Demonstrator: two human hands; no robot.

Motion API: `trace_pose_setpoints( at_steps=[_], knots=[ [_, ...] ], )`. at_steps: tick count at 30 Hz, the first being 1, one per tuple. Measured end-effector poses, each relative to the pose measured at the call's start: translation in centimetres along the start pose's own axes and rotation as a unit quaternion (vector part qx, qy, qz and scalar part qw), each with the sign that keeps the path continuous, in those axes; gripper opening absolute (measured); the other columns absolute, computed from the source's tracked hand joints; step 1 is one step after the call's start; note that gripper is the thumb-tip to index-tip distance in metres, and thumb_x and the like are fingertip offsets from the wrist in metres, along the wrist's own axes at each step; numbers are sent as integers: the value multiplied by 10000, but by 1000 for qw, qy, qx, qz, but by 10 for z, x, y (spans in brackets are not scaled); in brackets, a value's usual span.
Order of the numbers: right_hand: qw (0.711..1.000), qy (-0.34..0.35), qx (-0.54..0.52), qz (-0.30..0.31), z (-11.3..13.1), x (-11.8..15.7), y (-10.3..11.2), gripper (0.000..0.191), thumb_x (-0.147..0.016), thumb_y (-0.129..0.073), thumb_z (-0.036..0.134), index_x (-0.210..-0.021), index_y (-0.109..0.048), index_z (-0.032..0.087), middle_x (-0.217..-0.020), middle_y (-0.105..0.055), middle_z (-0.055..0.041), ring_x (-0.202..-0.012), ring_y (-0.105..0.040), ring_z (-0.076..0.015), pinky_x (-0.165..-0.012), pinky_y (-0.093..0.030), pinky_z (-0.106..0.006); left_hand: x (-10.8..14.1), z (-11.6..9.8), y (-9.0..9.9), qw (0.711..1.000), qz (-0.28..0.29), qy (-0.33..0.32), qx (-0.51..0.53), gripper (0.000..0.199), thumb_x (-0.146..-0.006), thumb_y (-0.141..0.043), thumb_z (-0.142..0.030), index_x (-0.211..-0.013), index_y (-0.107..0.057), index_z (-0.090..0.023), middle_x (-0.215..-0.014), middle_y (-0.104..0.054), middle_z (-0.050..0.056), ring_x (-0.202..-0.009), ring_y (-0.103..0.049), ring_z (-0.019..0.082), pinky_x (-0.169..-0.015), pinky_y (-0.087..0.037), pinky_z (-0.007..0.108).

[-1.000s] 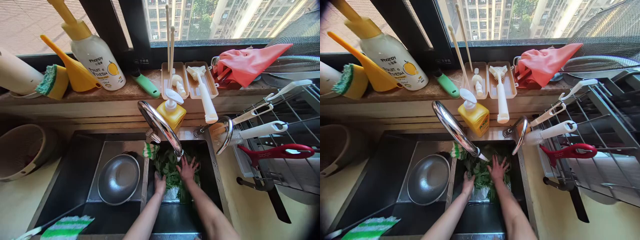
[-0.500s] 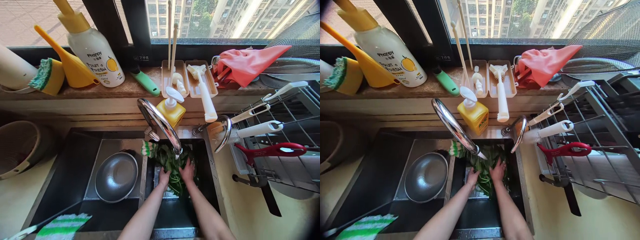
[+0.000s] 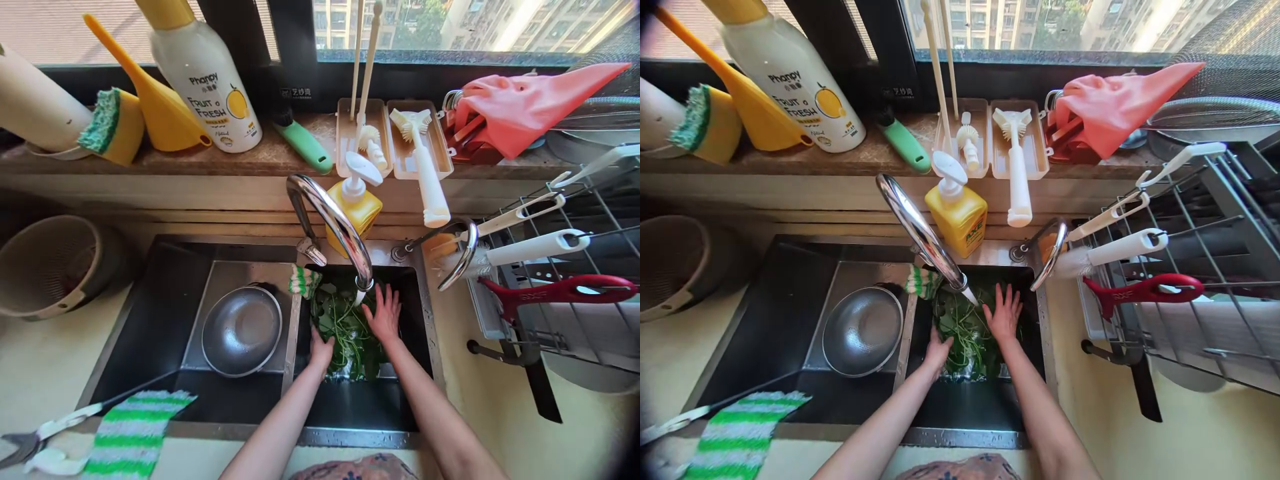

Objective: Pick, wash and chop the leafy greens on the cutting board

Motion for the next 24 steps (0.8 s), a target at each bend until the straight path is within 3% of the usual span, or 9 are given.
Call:
trace_pose_setpoints(
  at_steps=[3,6,10,12,15,17,20,22,24],
  knots=[
    [994,33,72,70,26,25,-50,663,-828,-368,529,-1408,-196,258,-1499,-42,-79,-1324,48,-410,-958,-76,-674,16,3,11,997,24,-57,-43,688,-613,-662,-126,-1252,-410,-173,-1387,-384,132,-1313,-287,216,-1081,-205,337],
    [974,123,98,161,33,40,-87,708,-803,-414,543,-1408,-209,238,-1492,-122,-74,-1320,-20,-417,-975,-106,-643,32,2,23,995,56,-79,-41,644,-626,-639,-116,-1236,-444,-183,-1401,-361,121,-1303,-302,233,-1058,-262,359],
    [978,89,98,161,7,10,-78,613,-867,-351,462,-1414,-148,275,-1445,-270,-102,-1266,-298,-328,-993,-117,-612,47,-1,36,991,98,-92,-22,493,-650,-626,-138,-1131,-550,-216,-1312,-465,94,-1170,-468,232,-967,-386,348],
    [989,0,92,113,5,-1,-64,579,-895,-268,424,-1422,-120,233,-1458,-226,-123,-1292,-243,-330,-975,-146,-625,53,-1,38,990,106,-91,-21,407,-652,-623,-145,-1052,-599,-210,-1230,-528,97,-1078,-532,228,-916,-428,347],
    [991,-46,85,91,41,18,-61,584,-880,-274,393,-1421,-126,229,-1494,-85,-95,-1320,-64,-406,-927,-136,-685,65,-1,38,991,102,-82,-33,339,-638,-626,-147,-974,-637,-196,-1137,-574,106,-990,-569,235,-856,-465,356],
    [993,6,73,89,74,42,-68,627,-855,-331,386,-1421,-90,264,-1503,-7,-61,-1317,-22,-426,-924,-95,-701,75,-3,38,986,117,-112,-43,322,-654,-606,-149,-969,-644,-198,-1124,-575,104,-988,-564,234,-852,-469,353],
    [974,188,65,108,99,62,-78,675,-811,-437,424,-1408,-138,320,-1505,-44,-22,-1337,4,-375,-972,-17,-662,90,-6,46,977,135,-158,-42,299,-683,-583,-156,-971,-647,-205,-1107,-579,97,-989,-559,221,-882,-454,336],
    [943,292,80,141,89,56,-80,628,-796,-476,456,-1374,-252,353,-1480,-195,-19,-1351,-26,-316,-999,28,-623,96,-4,57,978,129,-161,-34,285,-692,-591,-175,-969,-649,-210,-1093,-586,97,-984,-563,221,-897,-446,332],
    [928,321,96,162,65,39,-73,564,-811,-465,472,-1343,-325,352,-1430,-321,-36,-1350,-86,-279,-1009,30,-607,99,-2,67,978,124,-162,-38,276,-702,-593,-198,-971,-651,-220,-1094,-590,96,-1010,-554,230,-915,-435,340]
  ],
)
Point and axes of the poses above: each hand's wrist, its own x-axis away from the middle knuckle, its own y-axis out of the back of the hand, z = x × y, the point moved 3 cm from there along -x, towards the middle knuckle
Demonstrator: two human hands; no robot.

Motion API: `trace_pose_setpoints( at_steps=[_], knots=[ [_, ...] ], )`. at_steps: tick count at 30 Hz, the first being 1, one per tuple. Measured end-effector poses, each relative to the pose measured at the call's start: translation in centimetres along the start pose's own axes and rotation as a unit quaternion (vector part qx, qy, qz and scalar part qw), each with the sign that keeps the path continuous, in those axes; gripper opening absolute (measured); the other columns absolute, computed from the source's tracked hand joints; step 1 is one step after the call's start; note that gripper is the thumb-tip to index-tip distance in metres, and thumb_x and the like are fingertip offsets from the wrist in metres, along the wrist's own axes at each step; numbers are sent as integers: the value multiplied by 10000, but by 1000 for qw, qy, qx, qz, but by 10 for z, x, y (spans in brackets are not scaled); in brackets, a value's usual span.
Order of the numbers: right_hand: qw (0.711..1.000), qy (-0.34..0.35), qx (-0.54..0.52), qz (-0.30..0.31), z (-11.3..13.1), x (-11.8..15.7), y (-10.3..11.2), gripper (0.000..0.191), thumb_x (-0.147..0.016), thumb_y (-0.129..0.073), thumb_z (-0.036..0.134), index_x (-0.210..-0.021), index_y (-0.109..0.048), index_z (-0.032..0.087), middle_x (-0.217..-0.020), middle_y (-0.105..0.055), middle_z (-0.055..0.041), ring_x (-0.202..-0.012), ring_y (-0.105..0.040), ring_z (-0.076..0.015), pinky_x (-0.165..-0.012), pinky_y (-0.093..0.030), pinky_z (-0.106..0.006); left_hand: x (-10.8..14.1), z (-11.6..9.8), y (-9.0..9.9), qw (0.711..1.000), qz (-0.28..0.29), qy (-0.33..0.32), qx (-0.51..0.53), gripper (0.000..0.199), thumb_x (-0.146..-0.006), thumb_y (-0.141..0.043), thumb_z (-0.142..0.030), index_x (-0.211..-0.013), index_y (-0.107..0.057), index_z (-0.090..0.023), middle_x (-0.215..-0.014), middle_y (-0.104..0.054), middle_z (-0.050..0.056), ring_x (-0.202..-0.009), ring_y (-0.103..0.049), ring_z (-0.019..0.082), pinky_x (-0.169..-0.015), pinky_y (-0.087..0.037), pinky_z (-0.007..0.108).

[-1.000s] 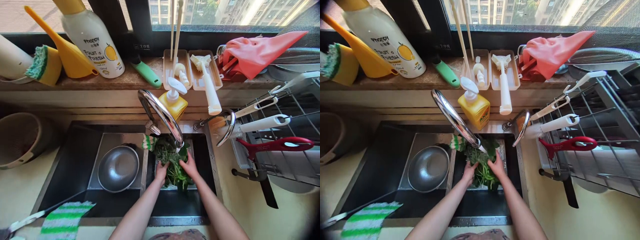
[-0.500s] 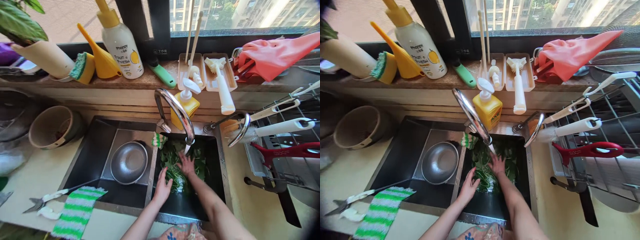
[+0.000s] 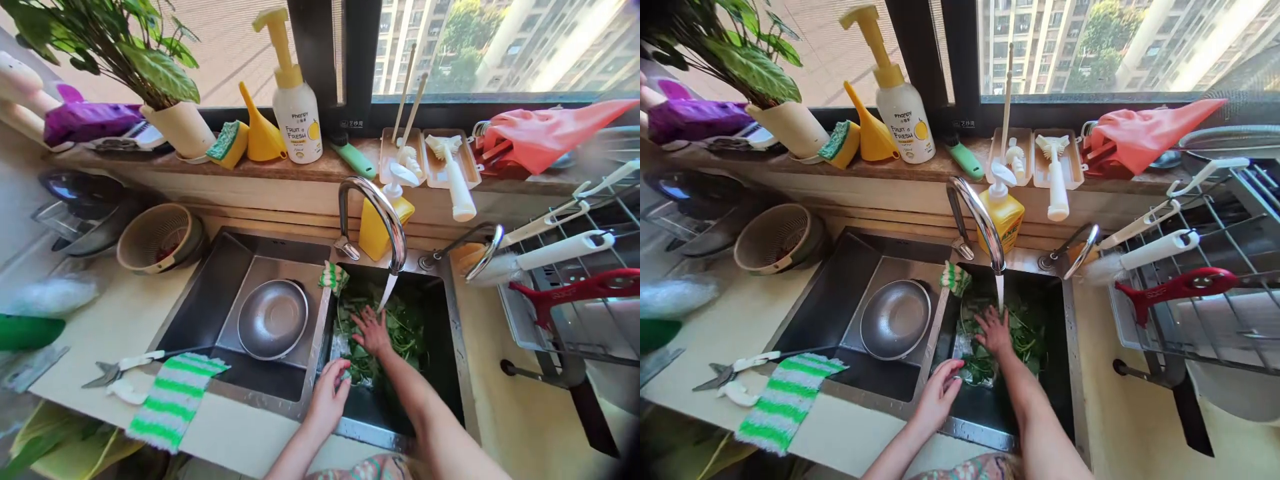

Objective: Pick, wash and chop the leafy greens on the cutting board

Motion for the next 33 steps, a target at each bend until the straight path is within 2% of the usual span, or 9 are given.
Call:
trace_pose_setpoints(
  at_steps=[4,7,10,15,19,21,26,29,33],
  knots=[
    [999,-1,-5,-48,-56,12,25,472,-876,-363,425,-1316,-403,259,-1444,-286,-53,-1325,-186,-239,-1055,-117,-490,-20,-5,-4,995,-5,-52,-83,328,-710,-577,-181,-1031,-636,-218,-1175,-562,101,-1154,-467,255,-1032,-314,386],
    [985,-110,12,-136,-76,22,30,475,-905,-290,357,-1339,-366,177,-1458,-237,-87,-1337,-142,-234,-1057,-139,-449,-65,-9,-33,972,-24,-117,-201,491,-721,-552,-151,-1209,-529,-207,-1372,-402,97,-1303,-282,276,-1086,-193,426],
    [963,-225,41,-141,-77,30,3,587,-877,-350,388,-1385,-254,110,-1474,-145,-156,-1350,-44,-292,-1045,-54,-525,-115,2,-68,929,-20,-159,-333,568,-763,-517,-173,-1313,-406,-262,-1471,-241,41,-1363,-91,280,-1095,-54,491],
    [972,-225,4,-69,-69,33,-26,589,-851,-376,387,-1380,-277,149,-1478,-144,-137,-1352,-26,-304,-1045,-50,-520,-159,51,-88,879,14,-144,-454,550,-787,-513,-278,-1320,-382,-311,-1477,-225,18,-1366,-71,266,-1072,56,523],
    [952,-274,-19,-134,-74,54,19,445,-894,-282,322,-1263,-439,130,-1291,-450,-172,-1189,-415,-267,-950,-327,-414,-163,59,-84,866,31,-144,-478,523,-798,-495,-300,-1311,-400,-272,-1474,-230,62,-1367,-57,267,-1069,51,519],
    [950,-305,-31,-61,-69,68,29,428,-895,-297,370,-1134,-540,112,-1082,-588,-184,-987,-569,-263,-818,-425,-378,-157,49,-83,864,35,-127,-486,500,-803,-484,-283,-1297,-414,-256,-1465,-244,87,-1358,-95,288,-1067,10,533],
    [949,-203,-69,233,-23,82,7,263,-689,-645,288,-893,-668,124,-930,-675,-169,-882,-639,-281,-715,-475,-330,-127,22,-80,863,42,-64,-500,399,-793,-480,-222,-1190,-465,-194,-1278,-450,147,-1228,-362,298,-1017,-246,464],
    [946,-204,-76,241,-11,77,15,165,-675,-629,186,-817,-687,126,-882,-691,-162,-846,-654,-271,-677,-475,-300,-113,26,-69,875,43,40,-480,339,-758,-542,-243,-1083,-500,-156,-1135,-525,149,-1094,-489,284,-908,-372,387],
    [959,-191,-78,195,-23,80,72,235,-820,-448,245,-877,-663,167,-916,-686,-128,-876,-645,-235,-671,-454,-272,-110,32,-49,891,-33,109,-440,421,-768,-532,-235,-1146,-431,-79,-1145,-507,214,-1070,-517,306,-851,-405,372]
  ],
)
Point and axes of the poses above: each hand's wrist, its own x-axis away from the middle knuckle, its own y-axis out of the back of the hand, z = x × y, the point moved 3 cm from there along -x, towards the middle knuckle
